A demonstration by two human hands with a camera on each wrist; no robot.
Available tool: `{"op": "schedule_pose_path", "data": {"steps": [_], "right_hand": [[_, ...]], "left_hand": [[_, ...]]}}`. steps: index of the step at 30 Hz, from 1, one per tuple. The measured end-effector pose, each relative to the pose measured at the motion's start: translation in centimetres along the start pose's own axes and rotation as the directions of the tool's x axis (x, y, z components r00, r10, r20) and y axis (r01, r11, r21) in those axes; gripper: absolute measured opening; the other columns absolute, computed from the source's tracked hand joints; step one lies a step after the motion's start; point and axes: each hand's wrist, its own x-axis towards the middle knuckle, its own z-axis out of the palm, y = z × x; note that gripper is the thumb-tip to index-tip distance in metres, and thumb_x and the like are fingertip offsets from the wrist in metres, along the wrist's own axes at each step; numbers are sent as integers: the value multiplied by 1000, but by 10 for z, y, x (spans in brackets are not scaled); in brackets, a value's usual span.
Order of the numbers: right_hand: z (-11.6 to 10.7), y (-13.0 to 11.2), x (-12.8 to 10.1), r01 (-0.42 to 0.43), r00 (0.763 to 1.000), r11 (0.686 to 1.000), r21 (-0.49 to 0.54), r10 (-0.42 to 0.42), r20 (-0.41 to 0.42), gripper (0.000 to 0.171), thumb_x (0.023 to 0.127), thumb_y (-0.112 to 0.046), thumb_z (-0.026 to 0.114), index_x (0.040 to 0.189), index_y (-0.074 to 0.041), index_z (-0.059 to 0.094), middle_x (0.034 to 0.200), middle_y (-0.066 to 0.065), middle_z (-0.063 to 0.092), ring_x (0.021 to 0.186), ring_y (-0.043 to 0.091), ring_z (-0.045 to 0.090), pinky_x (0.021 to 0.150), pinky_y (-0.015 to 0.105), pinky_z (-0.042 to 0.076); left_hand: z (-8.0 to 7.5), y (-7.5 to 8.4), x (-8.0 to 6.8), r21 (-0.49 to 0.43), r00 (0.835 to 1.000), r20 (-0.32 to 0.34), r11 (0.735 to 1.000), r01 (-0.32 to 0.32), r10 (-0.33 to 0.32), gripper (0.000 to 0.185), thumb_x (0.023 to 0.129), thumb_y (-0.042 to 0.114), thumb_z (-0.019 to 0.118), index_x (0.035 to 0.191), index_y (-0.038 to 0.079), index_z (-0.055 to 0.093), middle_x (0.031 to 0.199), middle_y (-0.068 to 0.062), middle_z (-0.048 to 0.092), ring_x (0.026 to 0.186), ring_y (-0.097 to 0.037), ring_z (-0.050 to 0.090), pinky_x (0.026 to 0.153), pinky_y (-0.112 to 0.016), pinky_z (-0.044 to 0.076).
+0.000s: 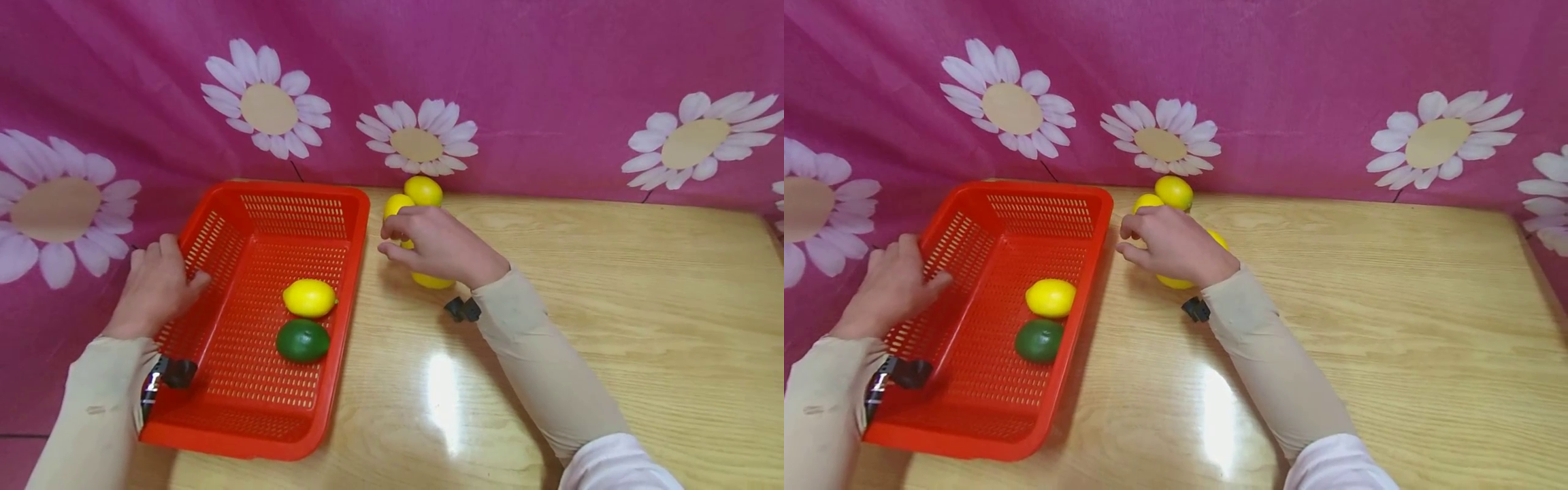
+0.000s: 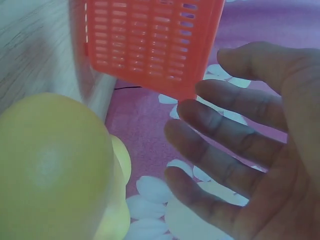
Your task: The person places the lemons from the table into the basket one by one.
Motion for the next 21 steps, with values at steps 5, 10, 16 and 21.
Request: {"op": "schedule_pose_path", "data": {"steps": [5,10,16,21], "right_hand": [[1,1,1,-49,994,999,16,47,97,30,98,-34,71,119,-12,74,110,4,73,101,26,67,93,37,55],[4,3,2,-59,987,998,-12,60,151,37,97,-35,72,123,-9,72,117,9,73,100,24,64,97,39,54],[2,7,-1,-72,982,996,-52,80,172,39,96,-34,73,123,-7,71,112,10,72,100,24,64,97,40,53],[1,11,-2,-104,973,993,-58,113,199,40,95,-35,73,123,-7,71,105,8,69,94,24,59,88,38,50]], "left_hand": [[0,-1,1,2,1000,-15,1000,-26,26,54,94,16,66,121,-16,33,100,-34,44,94,-47,35,85,-58,35],[1,-2,-1,-2,1000,-12,1000,-20,20,53,94,16,67,120,-16,33,100,-34,44,93,-46,35,82,-55,33],[1,-1,1,2,999,-27,999,-35,35,52,94,16,67,118,-16,34,99,-34,44,92,-46,35,82,-55,32],[1,-1,1,11,998,-41,999,-48,48,51,93,16,66,117,-17,34,98,-35,43,91,-47,35,83,-56,31]]}}
